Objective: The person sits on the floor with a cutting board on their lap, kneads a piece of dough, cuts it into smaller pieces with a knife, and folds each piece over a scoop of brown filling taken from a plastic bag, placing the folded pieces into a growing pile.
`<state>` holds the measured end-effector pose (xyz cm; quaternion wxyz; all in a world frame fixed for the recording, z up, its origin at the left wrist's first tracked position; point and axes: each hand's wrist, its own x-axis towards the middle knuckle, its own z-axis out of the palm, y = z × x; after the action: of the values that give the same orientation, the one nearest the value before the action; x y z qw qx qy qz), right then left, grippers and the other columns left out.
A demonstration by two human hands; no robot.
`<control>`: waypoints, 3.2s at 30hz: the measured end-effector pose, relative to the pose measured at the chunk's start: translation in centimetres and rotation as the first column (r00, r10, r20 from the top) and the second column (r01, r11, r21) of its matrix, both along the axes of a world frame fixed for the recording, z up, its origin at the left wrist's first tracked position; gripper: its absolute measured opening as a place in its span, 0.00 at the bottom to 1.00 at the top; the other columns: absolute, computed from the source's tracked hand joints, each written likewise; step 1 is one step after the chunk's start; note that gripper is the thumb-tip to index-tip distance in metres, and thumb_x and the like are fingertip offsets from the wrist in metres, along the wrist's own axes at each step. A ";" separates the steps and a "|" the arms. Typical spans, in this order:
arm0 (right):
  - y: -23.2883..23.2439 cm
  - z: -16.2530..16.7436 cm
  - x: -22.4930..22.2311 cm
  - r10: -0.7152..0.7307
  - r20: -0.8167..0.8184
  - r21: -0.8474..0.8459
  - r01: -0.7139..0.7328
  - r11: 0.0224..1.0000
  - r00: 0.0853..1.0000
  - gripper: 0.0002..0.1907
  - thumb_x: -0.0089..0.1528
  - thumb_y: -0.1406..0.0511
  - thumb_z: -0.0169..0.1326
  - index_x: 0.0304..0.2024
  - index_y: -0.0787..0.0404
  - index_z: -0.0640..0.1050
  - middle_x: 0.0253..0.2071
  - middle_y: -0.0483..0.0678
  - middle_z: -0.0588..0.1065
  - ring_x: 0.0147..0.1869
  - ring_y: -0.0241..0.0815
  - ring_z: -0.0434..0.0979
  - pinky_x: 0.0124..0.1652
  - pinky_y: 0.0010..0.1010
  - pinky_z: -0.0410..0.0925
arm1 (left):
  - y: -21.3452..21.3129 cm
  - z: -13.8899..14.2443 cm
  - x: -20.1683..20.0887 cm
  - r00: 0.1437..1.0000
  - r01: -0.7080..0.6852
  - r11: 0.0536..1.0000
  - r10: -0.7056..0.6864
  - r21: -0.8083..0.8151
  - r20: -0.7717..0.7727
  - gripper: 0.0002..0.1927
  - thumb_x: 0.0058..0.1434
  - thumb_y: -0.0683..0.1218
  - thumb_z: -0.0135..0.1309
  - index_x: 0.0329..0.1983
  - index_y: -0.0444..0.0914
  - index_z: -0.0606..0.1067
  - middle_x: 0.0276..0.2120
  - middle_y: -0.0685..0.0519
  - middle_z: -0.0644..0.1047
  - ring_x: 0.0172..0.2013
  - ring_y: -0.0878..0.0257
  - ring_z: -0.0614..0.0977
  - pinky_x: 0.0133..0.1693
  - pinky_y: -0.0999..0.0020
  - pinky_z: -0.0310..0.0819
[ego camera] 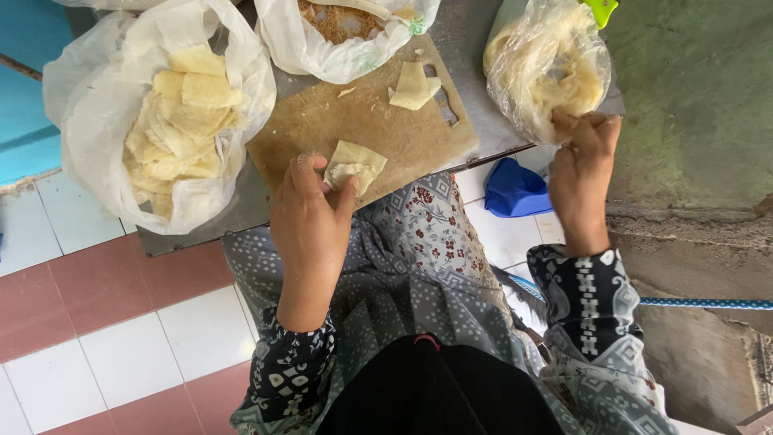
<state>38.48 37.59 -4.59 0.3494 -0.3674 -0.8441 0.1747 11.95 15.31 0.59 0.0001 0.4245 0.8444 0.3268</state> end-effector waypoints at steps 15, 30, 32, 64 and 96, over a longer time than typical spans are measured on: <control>-1.4 4.9 0.4 -0.312 -0.585 -0.742 -0.339 0.578 0.749 0.21 0.58 0.80 0.40 0.47 0.63 0.78 0.44 0.48 0.73 0.48 0.37 0.71 0.49 0.27 0.66 | 0.0 -0.2 0.4 0.989 -0.078 0.997 0.081 0.026 -0.121 0.23 0.58 0.51 0.67 0.48 0.36 0.71 0.40 0.45 0.74 0.41 0.45 0.79 0.40 0.52 0.72; -7.3 5.6 -17.9 0.561 0.316 -0.082 -0.567 0.819 0.765 0.32 0.54 0.77 0.56 0.61 0.51 0.80 0.79 0.56 0.54 0.82 0.65 0.46 0.74 0.56 0.45 | -0.6 -2.0 0.0 0.990 -0.029 0.989 0.048 0.147 -0.132 0.08 0.66 0.49 0.60 0.44 0.42 0.79 0.48 0.53 0.73 0.46 0.52 0.76 0.47 0.55 0.69; -7.0 6.0 -17.4 0.473 0.485 0.009 -0.545 0.839 0.736 0.35 0.54 0.75 0.57 0.64 0.45 0.78 0.79 0.54 0.54 0.82 0.63 0.45 0.73 0.60 0.42 | -0.6 -2.2 -0.1 0.991 -0.022 0.987 0.042 0.156 -0.125 0.07 0.67 0.49 0.60 0.43 0.42 0.79 0.47 0.55 0.74 0.45 0.53 0.76 0.47 0.55 0.69; 6.6 2.5 -26.9 0.083 0.429 0.409 -0.275 0.870 0.900 0.03 0.59 0.67 0.62 0.33 0.58 0.80 0.44 0.50 0.78 0.55 0.53 0.74 0.46 0.45 0.66 | 1.0 0.0 -1.6 0.997 -0.081 0.993 0.082 -0.089 0.012 0.15 0.59 0.49 0.64 0.34 0.38 0.70 0.30 0.47 0.75 0.33 0.46 0.80 0.34 0.53 0.73; 8.9 4.8 -26.6 0.351 -0.341 -0.298 -0.454 0.839 0.872 0.06 0.64 0.79 0.51 0.37 0.69 0.78 0.35 0.46 0.79 0.33 0.31 0.79 0.33 0.21 0.69 | 0.6 0.2 -1.4 1.000 -0.014 0.998 0.015 0.060 -0.011 0.09 0.61 0.44 0.62 0.38 0.37 0.73 0.31 0.49 0.75 0.33 0.52 0.80 0.35 0.60 0.74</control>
<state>11.87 46.48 0.23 0.3416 -0.2113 -0.7981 0.4491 10.53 15.93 0.77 -0.0200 0.4201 0.8373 0.3495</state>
